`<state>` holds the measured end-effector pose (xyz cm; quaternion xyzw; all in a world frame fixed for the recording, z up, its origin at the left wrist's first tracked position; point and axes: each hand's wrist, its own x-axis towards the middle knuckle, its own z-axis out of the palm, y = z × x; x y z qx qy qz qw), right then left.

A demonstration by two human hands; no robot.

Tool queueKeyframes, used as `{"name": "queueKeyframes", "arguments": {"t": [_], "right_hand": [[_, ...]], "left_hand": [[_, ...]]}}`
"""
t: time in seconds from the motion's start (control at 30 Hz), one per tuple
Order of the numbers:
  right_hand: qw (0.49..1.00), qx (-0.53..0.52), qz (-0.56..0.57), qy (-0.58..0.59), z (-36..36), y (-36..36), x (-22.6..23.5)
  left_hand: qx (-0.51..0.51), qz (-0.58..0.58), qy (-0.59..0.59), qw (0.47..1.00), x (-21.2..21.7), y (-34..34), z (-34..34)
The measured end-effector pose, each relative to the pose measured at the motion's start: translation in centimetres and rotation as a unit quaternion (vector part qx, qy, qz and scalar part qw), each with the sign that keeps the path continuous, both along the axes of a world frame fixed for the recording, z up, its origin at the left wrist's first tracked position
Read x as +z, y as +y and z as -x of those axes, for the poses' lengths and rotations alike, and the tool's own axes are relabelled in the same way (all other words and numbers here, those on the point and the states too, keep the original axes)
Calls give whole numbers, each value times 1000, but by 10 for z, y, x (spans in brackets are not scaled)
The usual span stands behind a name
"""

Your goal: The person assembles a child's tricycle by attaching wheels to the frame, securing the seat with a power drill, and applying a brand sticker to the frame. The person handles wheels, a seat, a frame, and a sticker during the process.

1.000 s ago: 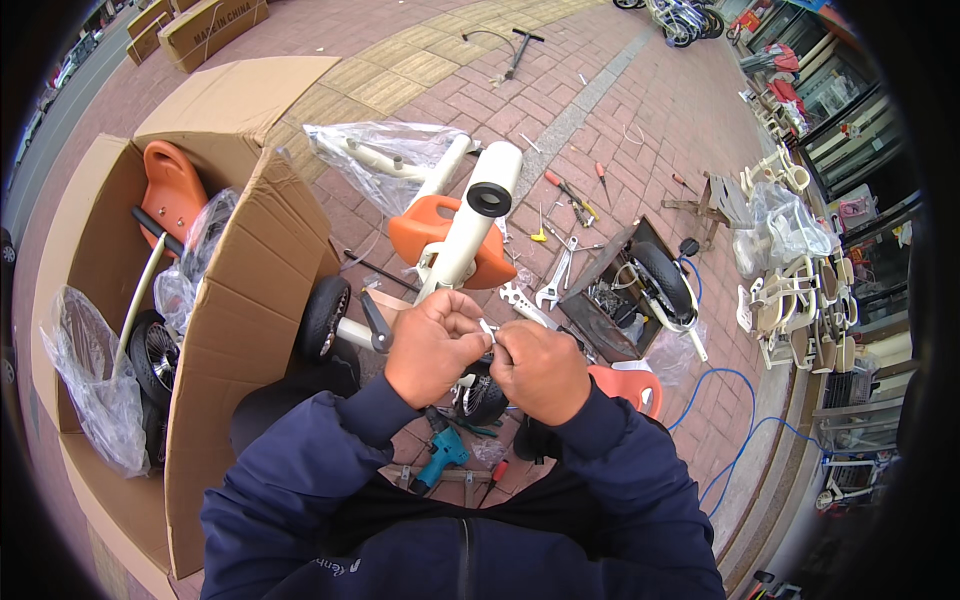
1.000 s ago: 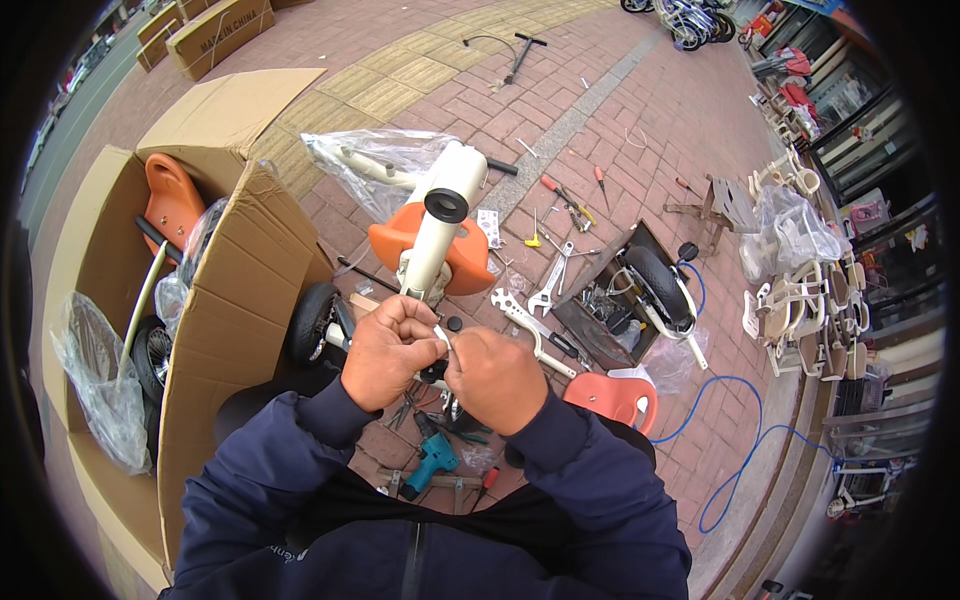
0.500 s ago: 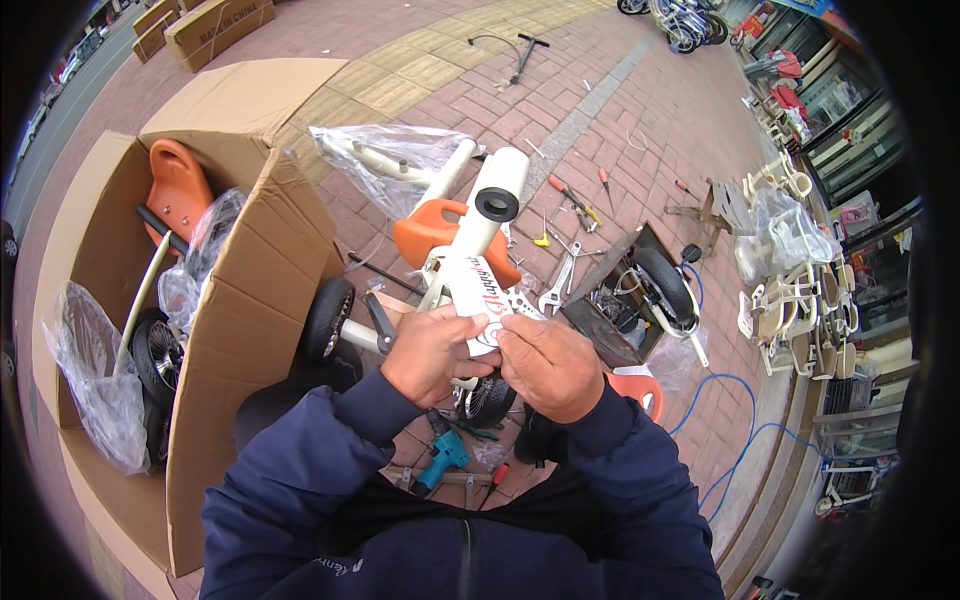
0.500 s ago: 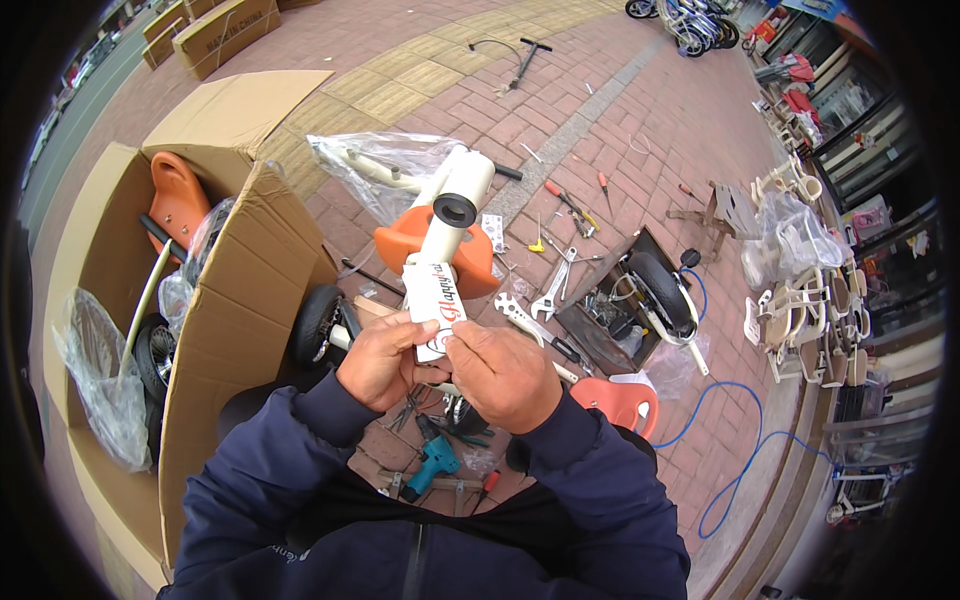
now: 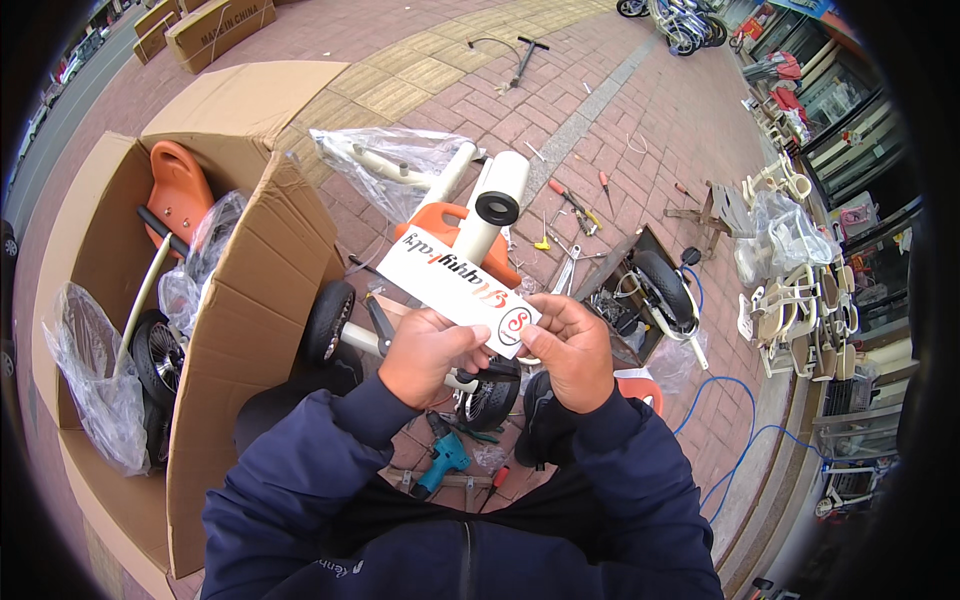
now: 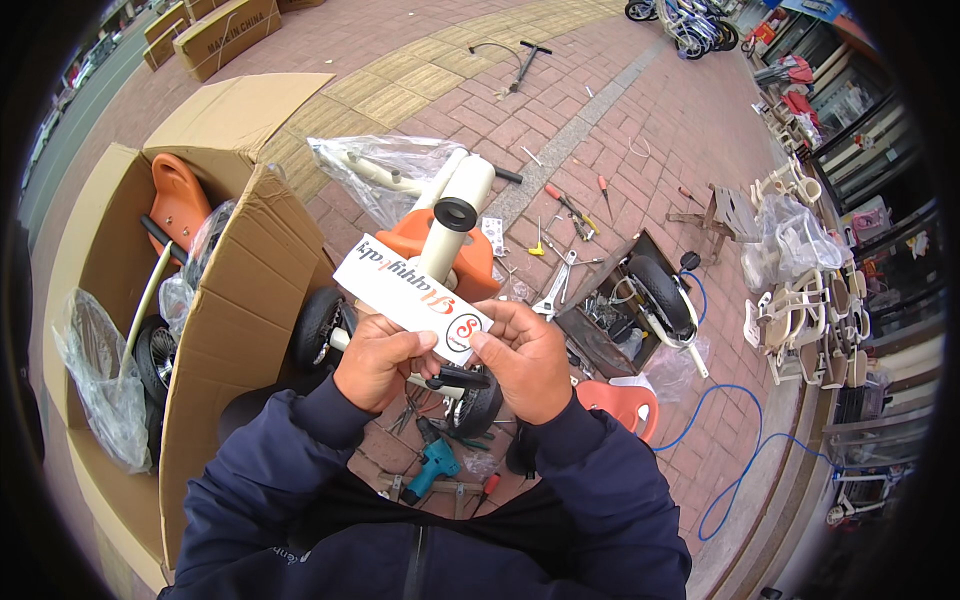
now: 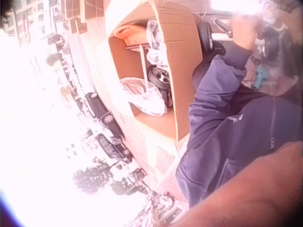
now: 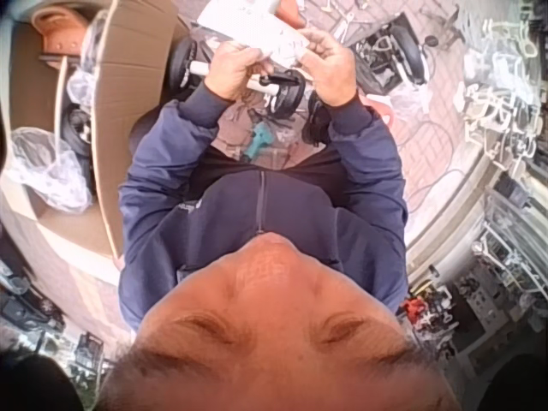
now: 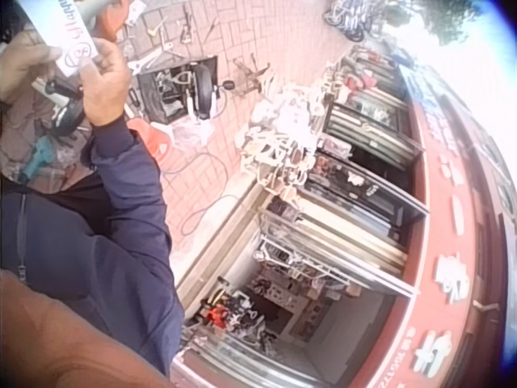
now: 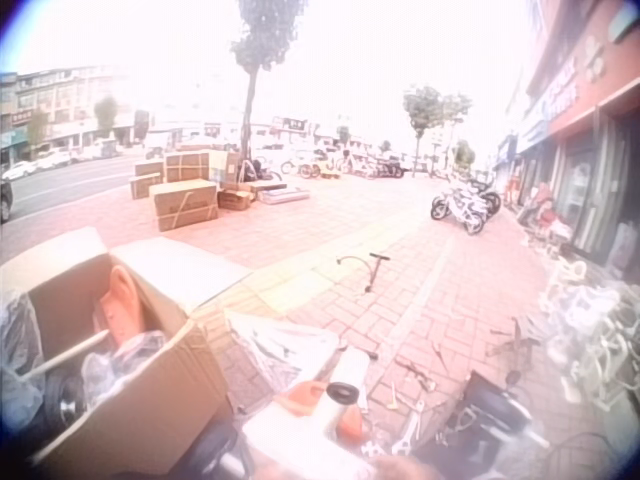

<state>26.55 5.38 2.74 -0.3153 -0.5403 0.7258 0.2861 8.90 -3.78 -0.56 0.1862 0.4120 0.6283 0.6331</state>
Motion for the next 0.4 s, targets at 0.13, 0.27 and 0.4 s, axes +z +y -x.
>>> {"name": "queueKeyframes", "arguments": {"t": [0.13, 0.27, 0.4], "right_hand": [[978, -76, -184, -68, 5, -7, -3], [891, -62, -431, -128, 3, -10, 1], [886, -14, -443, -133, 4, -14, 2]], "left_hand": [[-20, -10, 34, 999, 4, -1, -1], [-6, -30, 67, 997, 3, 0, -3], [11, -36, 111, 993, 4, -3, -6]]}}
